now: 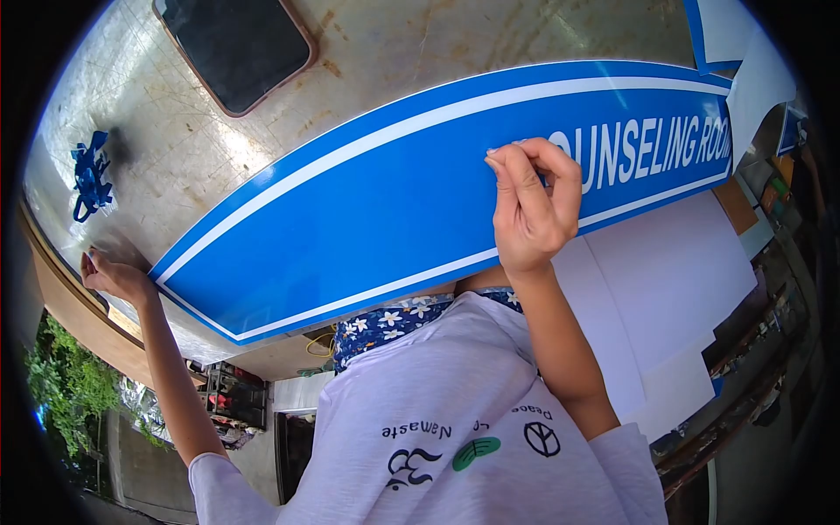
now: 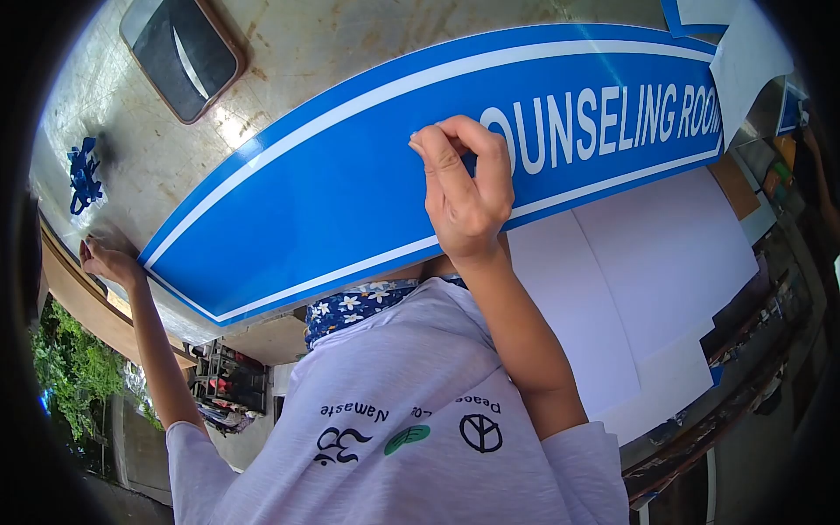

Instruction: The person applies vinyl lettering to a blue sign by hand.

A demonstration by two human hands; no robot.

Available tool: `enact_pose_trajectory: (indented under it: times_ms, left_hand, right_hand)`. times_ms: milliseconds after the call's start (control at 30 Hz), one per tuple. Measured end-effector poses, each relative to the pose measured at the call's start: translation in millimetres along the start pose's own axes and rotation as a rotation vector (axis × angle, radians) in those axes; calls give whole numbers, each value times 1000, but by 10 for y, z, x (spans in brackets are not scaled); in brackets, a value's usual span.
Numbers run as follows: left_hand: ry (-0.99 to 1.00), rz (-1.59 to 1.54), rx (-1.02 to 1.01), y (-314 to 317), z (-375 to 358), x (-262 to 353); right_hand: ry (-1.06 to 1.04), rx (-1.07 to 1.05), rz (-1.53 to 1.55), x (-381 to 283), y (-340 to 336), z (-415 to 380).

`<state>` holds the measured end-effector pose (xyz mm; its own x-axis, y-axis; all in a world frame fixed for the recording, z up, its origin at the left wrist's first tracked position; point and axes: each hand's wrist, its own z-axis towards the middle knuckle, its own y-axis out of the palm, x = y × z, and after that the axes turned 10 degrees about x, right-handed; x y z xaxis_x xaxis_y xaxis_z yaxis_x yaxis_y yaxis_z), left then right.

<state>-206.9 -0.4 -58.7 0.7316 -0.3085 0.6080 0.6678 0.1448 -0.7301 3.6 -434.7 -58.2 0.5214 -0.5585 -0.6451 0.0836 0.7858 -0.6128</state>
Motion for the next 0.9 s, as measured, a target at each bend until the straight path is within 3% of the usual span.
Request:
enact_pose_trajectory:
  times_ms: [500, 900]
  left_hand:
    - [22, -15, 5, 13, 5, -21]
    - [28, -11, 0, 11, -14, 8]
  right_hand:
    - [77, 41, 69, 9, -29, -32]
    - [40, -46, -11, 10, -48, 1]
